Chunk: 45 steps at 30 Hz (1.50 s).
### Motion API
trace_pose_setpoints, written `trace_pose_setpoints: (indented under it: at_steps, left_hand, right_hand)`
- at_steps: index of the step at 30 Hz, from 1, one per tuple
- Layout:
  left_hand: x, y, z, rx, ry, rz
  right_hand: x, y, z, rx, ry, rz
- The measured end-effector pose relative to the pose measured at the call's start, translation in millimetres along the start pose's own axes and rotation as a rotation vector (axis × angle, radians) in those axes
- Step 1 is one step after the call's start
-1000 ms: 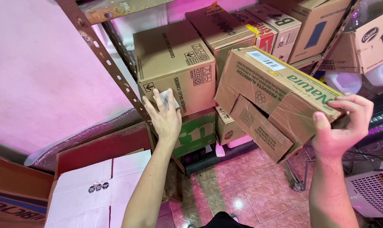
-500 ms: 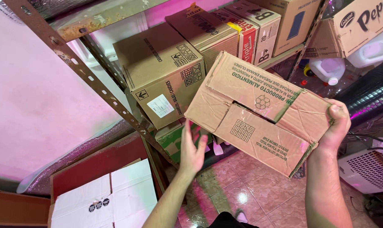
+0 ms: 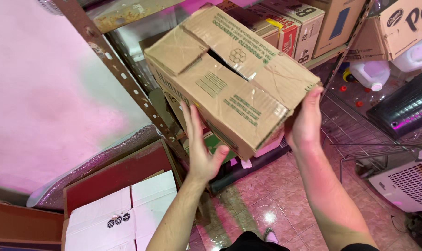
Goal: The person takes cardboard boxes from a shelf, opens them, and places them on a table. They then fold the boxes flat and stack them. The person repeats this process with several boxes, organizing them on the table and shelf.
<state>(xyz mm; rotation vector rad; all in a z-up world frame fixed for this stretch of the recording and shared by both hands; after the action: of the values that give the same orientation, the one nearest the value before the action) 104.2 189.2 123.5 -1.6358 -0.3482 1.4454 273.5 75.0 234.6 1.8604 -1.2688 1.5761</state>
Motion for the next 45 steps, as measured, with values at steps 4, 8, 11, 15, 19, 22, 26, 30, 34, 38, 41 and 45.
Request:
trace_pose_setpoints:
  at_steps: [4,8,11,15,19,22,26,30,34,38,41,45]
  left_hand:
    - [-6.0,-13.2,32.7,-0.020,0.037,-0.029]
    - [3.6,-20.6,47.7,-0.143,-0.197,-0.042]
    - [31.7,-30.8,59.2,-0.201,-0.407,-0.146]
    - [48.2,-45.4,61.7,-0.192,-0.618,-0.303]
    - [43.5,-57.8,63.0,-0.193,-0.622,-0.301]
    - [47.7,-63.4,58.8,-0.178,-0.691,-0.370]
    - [73.3,-73.6,61.4,-0.203,-0.832,-0.238]
    - [99.4,-71.7,55.3,-0.216,-0.939,-0.095]
    - [114.8,-62.9,46.8,-0.239,-1.020,-0.032]
    - [118.6,-54.9,32.8,-0.326,-1.105,-0.085]
    - [126.3,-48.3,24.7,-0.382,-1.190,-0.086]
    - [139.0,-33.9,15.1,-0.427,-1.268,-0.075]
  right_hand:
    - [-98.5,-36.8,5.1,0.243,0.338,0.482]
    - [-100.6,-31.5,-40.1,0.186,0.510,0.776]
    - [-119.2,-45.8,-66.1,0.188,0.616,0.930]
    - [-136.3,-75.1,-79.5,0.138,0.737,1.095]
    - [-152.6,-96.0,-78.5,0.172,0.609,1.051]
    - [-165.3,-106.7,-79.3,0.172,0.593,1.060]
    - [-165.4,-118.0,-98.4,0.269,0.695,1.121]
    - [-175.3,-126.7,-111.8,0.329,0.897,1.219]
    - [-189.0,-129.9,-112.6,0.329,0.990,1.299]
    - [-198.4,-125.9,-111.2,0.306,0.987,1.329]
    - [-214.7,-125.7,-110.5,0.286,0.970,1.358]
    - [-229.2,-118.9,-105.1,0.223,0.958,1.419]
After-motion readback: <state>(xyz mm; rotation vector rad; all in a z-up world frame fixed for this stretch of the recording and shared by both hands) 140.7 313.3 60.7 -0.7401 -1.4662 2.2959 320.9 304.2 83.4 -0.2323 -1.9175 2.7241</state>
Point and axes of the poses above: each hand's wrist, its own y-axis away from the middle knuckle, its own z-axis out of the back of the hand, x = y × z, the point moved 5 cm from there along -y, towards the middle knuckle, and after that the axes turned 8 degrees about y, right-handed, at the moved point
